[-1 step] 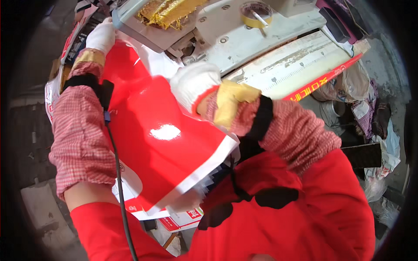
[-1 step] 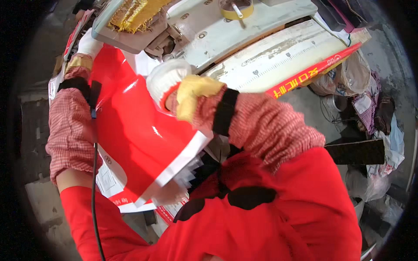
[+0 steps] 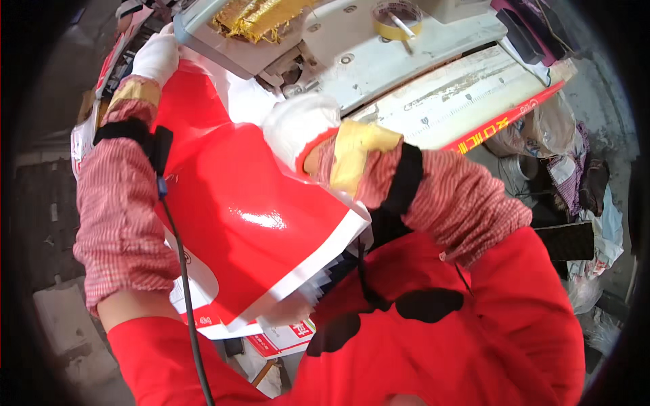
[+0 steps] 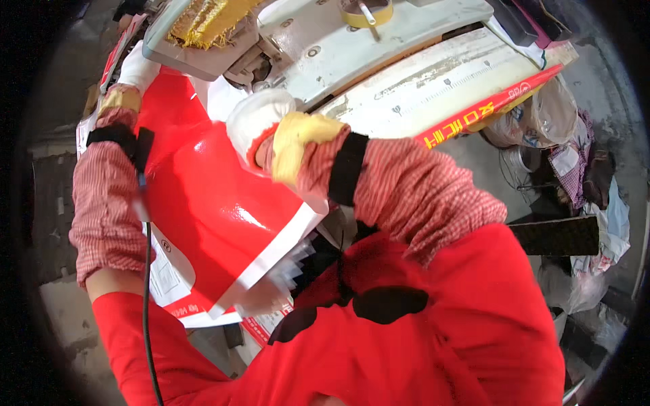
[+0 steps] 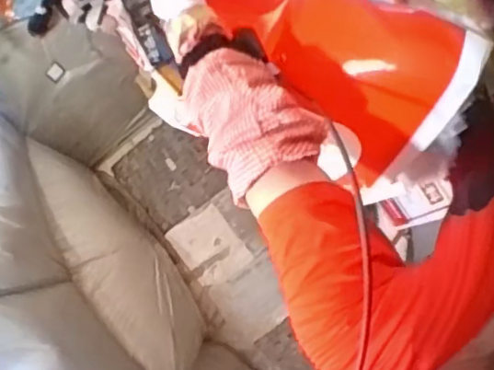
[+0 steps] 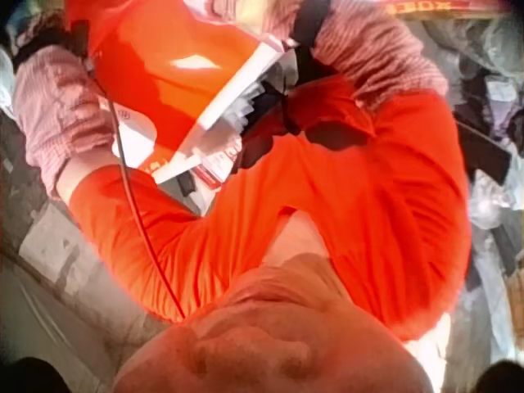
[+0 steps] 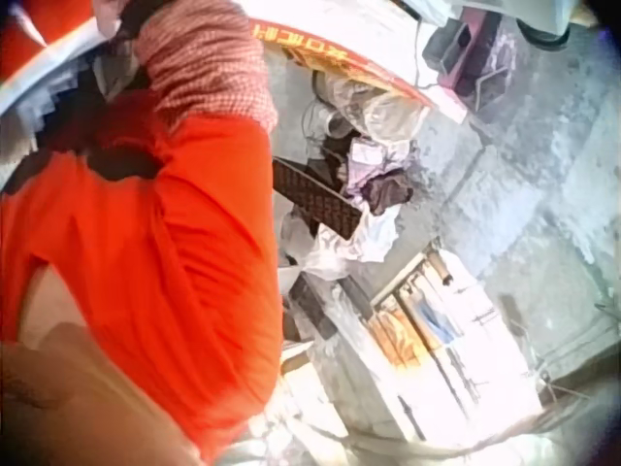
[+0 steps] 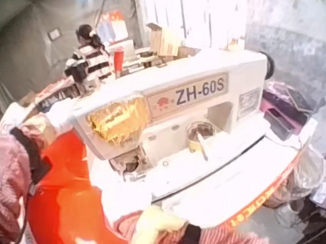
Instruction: The recorder is folding and stacking large plastic fertilizer bags after they come off a sewing or sealing machine.
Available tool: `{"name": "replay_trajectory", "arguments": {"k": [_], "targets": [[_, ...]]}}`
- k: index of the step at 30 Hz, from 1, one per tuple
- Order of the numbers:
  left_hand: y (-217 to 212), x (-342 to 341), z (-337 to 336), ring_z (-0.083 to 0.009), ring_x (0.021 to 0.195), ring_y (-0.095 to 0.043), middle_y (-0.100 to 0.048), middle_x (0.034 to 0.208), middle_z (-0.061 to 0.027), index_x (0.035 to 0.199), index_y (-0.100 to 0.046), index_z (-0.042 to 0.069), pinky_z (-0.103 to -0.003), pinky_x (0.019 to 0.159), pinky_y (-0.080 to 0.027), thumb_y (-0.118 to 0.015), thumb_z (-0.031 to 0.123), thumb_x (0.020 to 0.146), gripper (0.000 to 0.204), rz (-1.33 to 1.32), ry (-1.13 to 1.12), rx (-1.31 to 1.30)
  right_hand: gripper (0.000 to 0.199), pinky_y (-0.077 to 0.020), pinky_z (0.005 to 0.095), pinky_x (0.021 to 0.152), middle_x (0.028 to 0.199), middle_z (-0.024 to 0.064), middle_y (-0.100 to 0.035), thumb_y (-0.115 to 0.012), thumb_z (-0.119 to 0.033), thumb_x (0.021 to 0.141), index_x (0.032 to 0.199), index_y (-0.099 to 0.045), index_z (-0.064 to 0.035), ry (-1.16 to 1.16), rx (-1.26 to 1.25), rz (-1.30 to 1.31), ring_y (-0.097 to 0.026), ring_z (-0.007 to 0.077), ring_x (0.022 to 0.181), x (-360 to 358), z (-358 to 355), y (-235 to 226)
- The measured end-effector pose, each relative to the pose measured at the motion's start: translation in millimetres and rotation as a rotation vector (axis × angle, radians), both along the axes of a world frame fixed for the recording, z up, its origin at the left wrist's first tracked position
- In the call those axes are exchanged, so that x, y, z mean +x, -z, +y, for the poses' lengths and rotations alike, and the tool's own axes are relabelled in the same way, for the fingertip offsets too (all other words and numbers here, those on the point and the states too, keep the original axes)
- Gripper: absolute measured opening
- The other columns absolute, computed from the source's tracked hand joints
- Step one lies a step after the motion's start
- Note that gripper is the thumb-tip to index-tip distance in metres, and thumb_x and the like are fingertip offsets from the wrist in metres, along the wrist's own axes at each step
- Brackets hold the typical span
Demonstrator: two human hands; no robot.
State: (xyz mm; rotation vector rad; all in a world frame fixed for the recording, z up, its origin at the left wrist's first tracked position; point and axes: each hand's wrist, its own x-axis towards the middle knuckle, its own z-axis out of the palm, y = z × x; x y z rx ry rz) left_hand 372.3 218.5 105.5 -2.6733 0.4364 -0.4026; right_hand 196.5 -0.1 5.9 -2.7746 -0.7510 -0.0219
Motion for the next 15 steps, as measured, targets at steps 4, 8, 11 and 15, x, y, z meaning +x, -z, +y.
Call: {"name": "replay_trajectory", "arguments": {"k": [4,8,11,15], "targets": [[-19.2,-82.5,-46.8,-0.0344,0.074,-0.058,-0.059,0.075,-0.0159,0.084,-0.061,0.008,-0.040,0.066,-0.047,-0.057,0.013,0.072,0.014,0.322,0.232,0.241,0.024,-0.0490,0.0373,0.068,0.088,0.0115,-0.065,-0.055,-0.020,0.073,0.092,-0.066,-0.0108,-0.306,0.014,0.116,-0.062,0.0288,0.083,44.4,-11.6,21.9],[-40.4,-181.5,-140.5,-0.0293,0.077,-0.056,-0.058,0.075,-0.0106,0.076,-0.059,0.004,-0.037,0.071,-0.043,-0.062,0.012,0.067,0.012,0.530,0.524,0.050,0.024,-0.0470,0.0367,0.064,0.085,0.0142,-0.063,-0.056,-0.025,0.074,0.091,-0.063,-0.0086,-0.743,0.199,0.095,-0.059,0.0329,0.073,80.9,-46.7,14.3],[-39.6,-213.3,-203.8,-0.0302,0.092,-0.055,-0.059,0.078,-0.0085,0.074,-0.057,0.007,-0.039,0.089,-0.039,-0.066,0.021,0.069,0.018,0.681,0.770,-0.077,0.025,-0.0457,0.0355,0.062,0.081,0.0132,-0.063,-0.057,-0.024,0.074,0.092,-0.062,-0.0071,-0.592,0.251,0.349,-0.058,0.0288,0.068,93.3,-48.2,27.8],[-18.9,-239.5,-202.8,-0.0243,0.080,-0.059,-0.057,0.071,-0.0087,0.072,-0.056,0.004,-0.035,0.073,-0.048,-0.068,0.020,0.070,0.020,1.241,0.536,-0.020,0.030,-0.0425,0.0394,0.054,0.068,0.0132,-0.060,-0.059,-0.033,0.069,0.076,-0.061,-0.0038,-0.524,0.420,0.681,-0.052,0.0275,0.055,71.0,-24.7,8.9]]}}
